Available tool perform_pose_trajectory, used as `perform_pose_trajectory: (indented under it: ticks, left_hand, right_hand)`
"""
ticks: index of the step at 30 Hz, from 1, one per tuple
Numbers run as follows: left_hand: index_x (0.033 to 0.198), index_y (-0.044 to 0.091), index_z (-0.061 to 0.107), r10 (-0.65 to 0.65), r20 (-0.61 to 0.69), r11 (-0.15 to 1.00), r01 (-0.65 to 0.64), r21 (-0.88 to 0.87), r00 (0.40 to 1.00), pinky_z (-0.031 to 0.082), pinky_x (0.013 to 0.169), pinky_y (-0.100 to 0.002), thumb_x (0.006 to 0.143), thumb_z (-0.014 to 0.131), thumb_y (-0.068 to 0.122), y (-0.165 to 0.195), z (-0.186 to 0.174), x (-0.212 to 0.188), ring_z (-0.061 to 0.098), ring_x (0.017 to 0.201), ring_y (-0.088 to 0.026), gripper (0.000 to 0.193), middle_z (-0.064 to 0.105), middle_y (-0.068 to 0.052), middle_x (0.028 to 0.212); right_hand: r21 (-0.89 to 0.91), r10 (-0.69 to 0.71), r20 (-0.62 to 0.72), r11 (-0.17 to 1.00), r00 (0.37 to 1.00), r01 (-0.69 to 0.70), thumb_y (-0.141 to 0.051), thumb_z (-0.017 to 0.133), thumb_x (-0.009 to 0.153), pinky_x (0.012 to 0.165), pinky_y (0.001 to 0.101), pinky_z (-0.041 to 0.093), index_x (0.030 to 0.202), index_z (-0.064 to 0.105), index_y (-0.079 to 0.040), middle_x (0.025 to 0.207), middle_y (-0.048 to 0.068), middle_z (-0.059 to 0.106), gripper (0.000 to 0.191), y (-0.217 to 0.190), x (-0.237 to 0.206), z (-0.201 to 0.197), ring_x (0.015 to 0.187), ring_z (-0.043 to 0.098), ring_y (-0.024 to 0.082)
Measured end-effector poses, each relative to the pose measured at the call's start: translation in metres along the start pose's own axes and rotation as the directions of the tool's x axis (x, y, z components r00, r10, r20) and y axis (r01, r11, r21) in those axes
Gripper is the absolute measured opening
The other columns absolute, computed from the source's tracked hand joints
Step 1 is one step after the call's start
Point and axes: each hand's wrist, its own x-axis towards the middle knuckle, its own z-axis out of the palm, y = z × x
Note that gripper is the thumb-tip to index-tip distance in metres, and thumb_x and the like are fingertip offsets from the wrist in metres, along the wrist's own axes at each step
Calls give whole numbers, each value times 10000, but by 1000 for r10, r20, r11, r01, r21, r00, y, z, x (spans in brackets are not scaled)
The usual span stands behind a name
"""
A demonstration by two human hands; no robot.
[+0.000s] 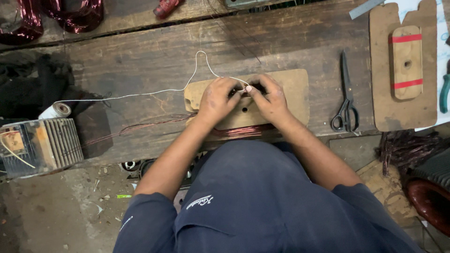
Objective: The person places a wound copper wire coil on a wooden template, ties it tightly with white string by hand, cuts the string with scissors, and lifts the bound coil off the template. They then set the finished coil on the bench with other completed coils and stack the wooden templates.
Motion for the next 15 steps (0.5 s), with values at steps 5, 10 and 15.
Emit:
perform_pose_trajectory:
  ticks: [5, 10, 15]
  left_hand:
    - [1012, 19, 680, -130, 64, 990, 133, -53, 989, 519, 883, -468, 851, 723, 134, -3, 1, 3, 657, 982, -384, 202, 711, -172, 978]
    - [1008, 13, 672, -239, 66, 955, 246, -165, 969, 557, 804, -413, 877, 710, 143, -1, 0, 6, 711, 883, -333, 189, 717, -167, 917]
    - [1033, 30, 716, -316, 117, 902, 336, -272, 942, 565, 742, -350, 883, 725, 144, -2, -1, 11, 736, 790, -226, 189, 756, -122, 900]
  right_hand:
    - [0, 41, 10, 999, 999, -41, -62, 677, 947, 782, 332, 533, 1067, 659, 10, 987, 131, 686, 142, 3, -1, 1, 870, 668, 213]
    - [-11, 61, -5, 998, 998, -62, -76, 691, 958, 798, 327, 528, 1078, 655, 13, 999, 127, 680, 154, 6, -1, 3, 897, 656, 206]
    - [19, 86, 5, 996, 996, -86, -82, 688, 957, 774, 319, 523, 1069, 662, 4, 981, 116, 682, 144, 7, -2, 4, 873, 655, 200]
